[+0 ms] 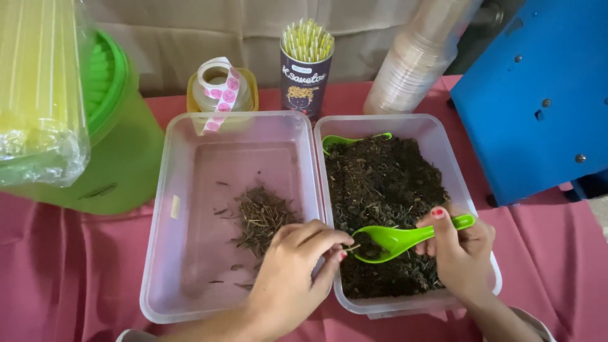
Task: Sorting tea leaves by removing stems and transferring leaves with a spoon
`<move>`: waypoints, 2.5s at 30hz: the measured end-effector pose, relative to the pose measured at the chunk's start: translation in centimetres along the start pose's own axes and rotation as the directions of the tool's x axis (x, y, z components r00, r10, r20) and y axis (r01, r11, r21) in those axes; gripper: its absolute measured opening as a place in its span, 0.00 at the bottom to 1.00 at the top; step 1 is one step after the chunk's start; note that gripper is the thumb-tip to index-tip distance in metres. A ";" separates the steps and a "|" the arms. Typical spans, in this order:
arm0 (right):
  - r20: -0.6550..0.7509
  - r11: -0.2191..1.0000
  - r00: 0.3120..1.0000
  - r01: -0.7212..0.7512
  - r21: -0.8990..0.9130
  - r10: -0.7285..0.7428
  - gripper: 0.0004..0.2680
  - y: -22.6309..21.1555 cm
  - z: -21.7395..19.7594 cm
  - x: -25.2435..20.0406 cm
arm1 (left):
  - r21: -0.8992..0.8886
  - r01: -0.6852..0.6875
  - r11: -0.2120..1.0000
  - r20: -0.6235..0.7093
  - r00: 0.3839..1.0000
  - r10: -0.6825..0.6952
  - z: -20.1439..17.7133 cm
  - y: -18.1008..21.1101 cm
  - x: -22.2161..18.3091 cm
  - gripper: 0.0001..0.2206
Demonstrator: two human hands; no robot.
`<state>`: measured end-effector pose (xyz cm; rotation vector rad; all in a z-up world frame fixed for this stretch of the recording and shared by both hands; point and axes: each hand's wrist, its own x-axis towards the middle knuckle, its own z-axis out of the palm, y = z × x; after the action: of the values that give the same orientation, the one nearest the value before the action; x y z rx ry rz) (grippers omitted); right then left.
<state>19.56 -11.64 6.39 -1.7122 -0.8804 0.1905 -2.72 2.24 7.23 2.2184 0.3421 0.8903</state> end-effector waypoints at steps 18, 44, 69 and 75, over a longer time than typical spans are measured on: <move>0.007 0.995 1.000 -0.018 -0.095 0.019 0.17 -1.1 0.0 -0.5 | 0.486 -0.015 0.874 0.294 0.944 -0.147 -5.2 -2.2 1.0 0.17; 0.083 0.994 0.993 -0.090 0.059 0.085 0.18 -1.0 0.0 -0.4 | 0.133 -0.240 0.962 0.556 0.821 0.129 0.9 1.9 6.3 0.05; 0.098 0.991 0.991 -0.096 0.098 0.086 0.18 -0.6 0.2 -0.6 | 0.341 -0.315 0.885 0.448 0.883 0.142 2.8 0.8 5.3 0.04; 0.087 0.995 0.993 -0.082 0.062 0.076 0.18 -0.7 0.2 -0.6 | 0.142 -0.274 0.951 0.282 0.932 0.226 1.4 1.5 5.4 0.03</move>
<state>18.72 -11.83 6.76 -1.6893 -0.8600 0.3435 2.19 3.00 10.26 2.5530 0.0105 0.7016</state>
